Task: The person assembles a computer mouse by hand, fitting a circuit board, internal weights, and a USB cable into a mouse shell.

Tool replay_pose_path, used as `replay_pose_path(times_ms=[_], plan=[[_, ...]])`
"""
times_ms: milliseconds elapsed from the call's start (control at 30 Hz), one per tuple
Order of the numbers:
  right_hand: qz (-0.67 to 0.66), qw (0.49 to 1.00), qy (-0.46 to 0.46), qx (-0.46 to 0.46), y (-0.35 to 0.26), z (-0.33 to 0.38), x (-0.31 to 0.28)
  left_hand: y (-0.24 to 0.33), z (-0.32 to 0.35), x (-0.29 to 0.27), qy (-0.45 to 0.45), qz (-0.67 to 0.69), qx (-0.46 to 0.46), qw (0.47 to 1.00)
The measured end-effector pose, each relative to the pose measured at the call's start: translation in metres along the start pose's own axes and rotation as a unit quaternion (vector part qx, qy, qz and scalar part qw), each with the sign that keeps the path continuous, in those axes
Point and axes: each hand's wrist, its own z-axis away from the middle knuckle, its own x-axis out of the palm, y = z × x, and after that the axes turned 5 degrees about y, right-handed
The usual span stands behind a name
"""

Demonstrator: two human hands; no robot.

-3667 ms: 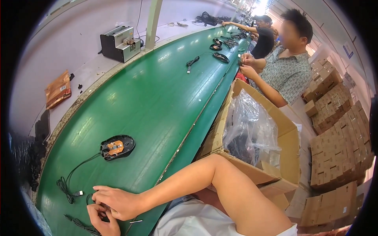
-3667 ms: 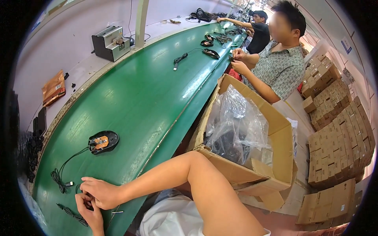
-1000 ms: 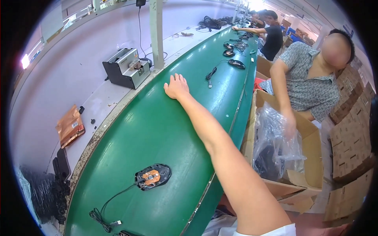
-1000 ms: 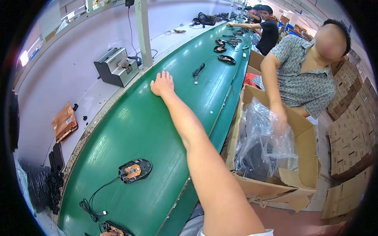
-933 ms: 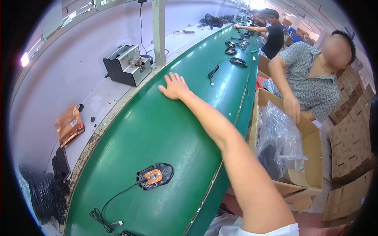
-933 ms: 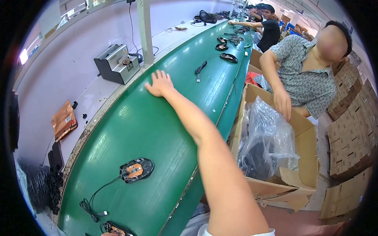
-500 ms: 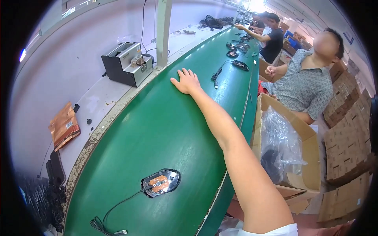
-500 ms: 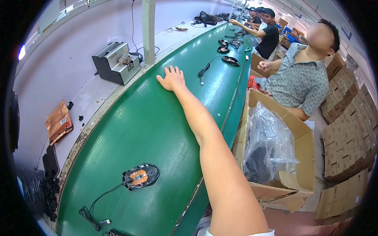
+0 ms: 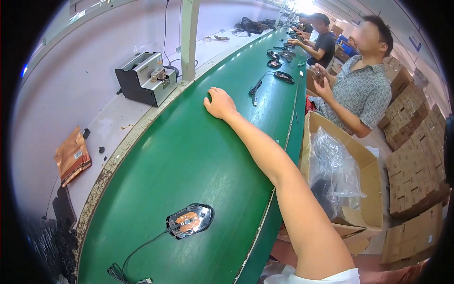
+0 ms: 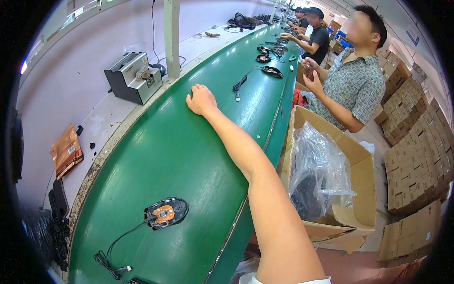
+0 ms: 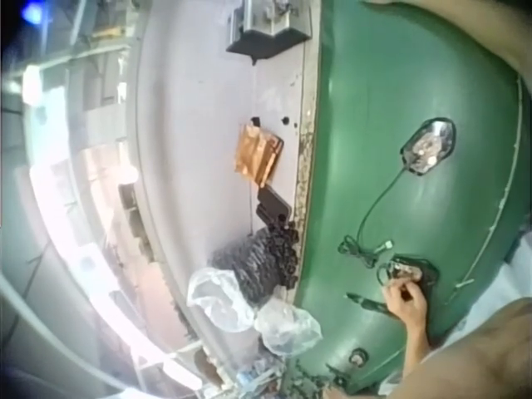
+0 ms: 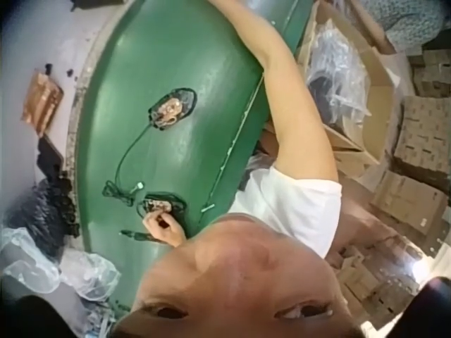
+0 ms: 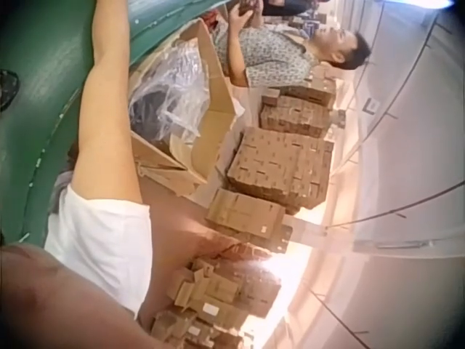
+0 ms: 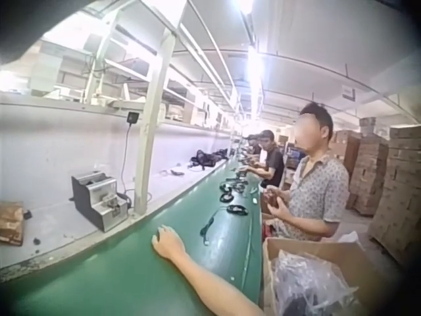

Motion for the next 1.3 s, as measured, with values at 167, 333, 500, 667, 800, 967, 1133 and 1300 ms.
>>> replay_pose_path(times_ms=[167,333,500,667,800,967,1133,1300], plan=[[-0.014,0.999,0.028,-0.023,0.002,0.001,-0.001,0.002,-0.001,0.001,-0.004,-0.005,-0.003,1.0],[-0.024,0.999,0.026,-0.027,0.001,-0.002,-0.006,0.004,-0.003,0.003,-0.008,-0.01,-0.006,1.0],[-0.034,0.997,0.018,-0.064,-0.003,0.004,-0.013,0.003,-0.003,0.004,-0.003,-0.011,-0.001,1.0],[-0.06,0.982,0.029,-0.175,-0.018,0.036,-0.022,-0.005,-0.001,0.008,-0.002,-0.02,-0.032,0.999],[-0.065,0.969,0.079,-0.224,-0.031,0.055,-0.034,-0.001,-0.002,0.015,0.006,-0.005,-0.081,0.997],[-0.005,0.982,0.163,-0.097,-0.033,0.052,-0.03,-0.002,0.007,0.024,0.056,0.069,-0.109,0.99],[0.056,0.968,0.171,0.173,0.013,-0.001,-0.004,-0.01,0.007,0.023,0.057,0.068,-0.071,0.994],[0.055,0.986,0.067,0.14,0.029,-0.04,0.014,0.004,0.0,0.022,0.038,0.036,-0.11,0.993]])
